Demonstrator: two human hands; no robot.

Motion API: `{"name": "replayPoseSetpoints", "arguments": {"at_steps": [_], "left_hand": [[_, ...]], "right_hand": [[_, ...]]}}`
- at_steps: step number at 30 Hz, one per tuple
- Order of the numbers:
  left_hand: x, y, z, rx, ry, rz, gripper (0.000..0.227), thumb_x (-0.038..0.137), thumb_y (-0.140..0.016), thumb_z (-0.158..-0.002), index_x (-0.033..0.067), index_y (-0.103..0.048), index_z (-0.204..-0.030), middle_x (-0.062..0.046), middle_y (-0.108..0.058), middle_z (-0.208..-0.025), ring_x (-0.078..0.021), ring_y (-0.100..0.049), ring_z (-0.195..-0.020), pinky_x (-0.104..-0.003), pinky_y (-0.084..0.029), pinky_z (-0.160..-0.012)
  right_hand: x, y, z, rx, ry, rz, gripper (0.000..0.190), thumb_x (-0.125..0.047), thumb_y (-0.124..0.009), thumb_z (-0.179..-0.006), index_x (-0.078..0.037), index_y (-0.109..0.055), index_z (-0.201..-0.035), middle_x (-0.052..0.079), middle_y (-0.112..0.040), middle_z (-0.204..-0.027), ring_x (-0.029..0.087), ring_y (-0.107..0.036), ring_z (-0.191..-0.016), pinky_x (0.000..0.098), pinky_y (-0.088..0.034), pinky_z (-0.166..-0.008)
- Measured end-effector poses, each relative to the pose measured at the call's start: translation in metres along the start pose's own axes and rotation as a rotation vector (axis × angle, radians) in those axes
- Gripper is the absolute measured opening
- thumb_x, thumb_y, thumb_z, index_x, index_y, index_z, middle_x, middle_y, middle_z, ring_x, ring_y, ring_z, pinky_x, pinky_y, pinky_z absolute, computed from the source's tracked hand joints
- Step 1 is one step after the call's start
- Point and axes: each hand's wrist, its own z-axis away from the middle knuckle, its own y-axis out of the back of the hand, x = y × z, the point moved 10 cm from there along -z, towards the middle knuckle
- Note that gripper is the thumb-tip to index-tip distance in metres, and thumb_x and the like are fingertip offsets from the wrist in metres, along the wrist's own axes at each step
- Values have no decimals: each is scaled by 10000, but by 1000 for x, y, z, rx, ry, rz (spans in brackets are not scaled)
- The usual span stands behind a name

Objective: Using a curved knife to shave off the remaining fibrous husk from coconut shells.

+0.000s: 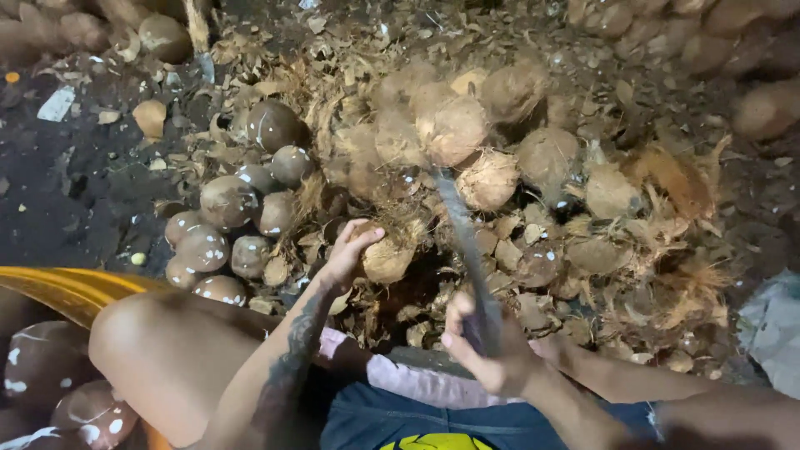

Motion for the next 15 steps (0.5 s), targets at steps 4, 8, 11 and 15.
{"name": "replayPoseSetpoints", "arguments": {"at_steps": [4,8,11,15], "left_hand": [[0,1,10,125,92,-54,449,361,-830,-759,163,-637,-1113,-69,-680,-1112,-229,-675,-930,-391,-526,-638],[3,-13,-9,-90,-41,39,572,386,-726,-811,74,-630,-1281,-164,-692,-1309,-314,-691,-1137,-473,-583,-936],[-25,-4,-28,-118,-101,207,499,270,-727,-817,108,-593,-1270,-163,-669,-1215,-335,-699,-1022,-469,-579,-808],[-16,-5,-27,-33,-31,69,568,378,-721,-817,147,-575,-1314,-151,-659,-1249,-312,-686,-1079,-423,-566,-822]], "right_hand": [[-2,14,4,248,519,105,450,-506,-401,-999,-120,-464,-777,-11,-496,-686,123,-468,-558,239,-375,-507],[157,-26,-4,-196,-742,203,452,-15,-548,-1026,-3,-519,-1476,51,-633,-717,68,-471,-435,227,-385,-353],[170,-23,7,-114,-784,131,532,-87,-602,-1057,-29,-444,-1561,48,-616,-677,119,-540,-430,251,-454,-347],[102,-17,-13,-18,-219,-31,236,-87,-589,-915,-163,-456,-737,-38,-438,-558,107,-427,-466,282,-466,-514]]}}
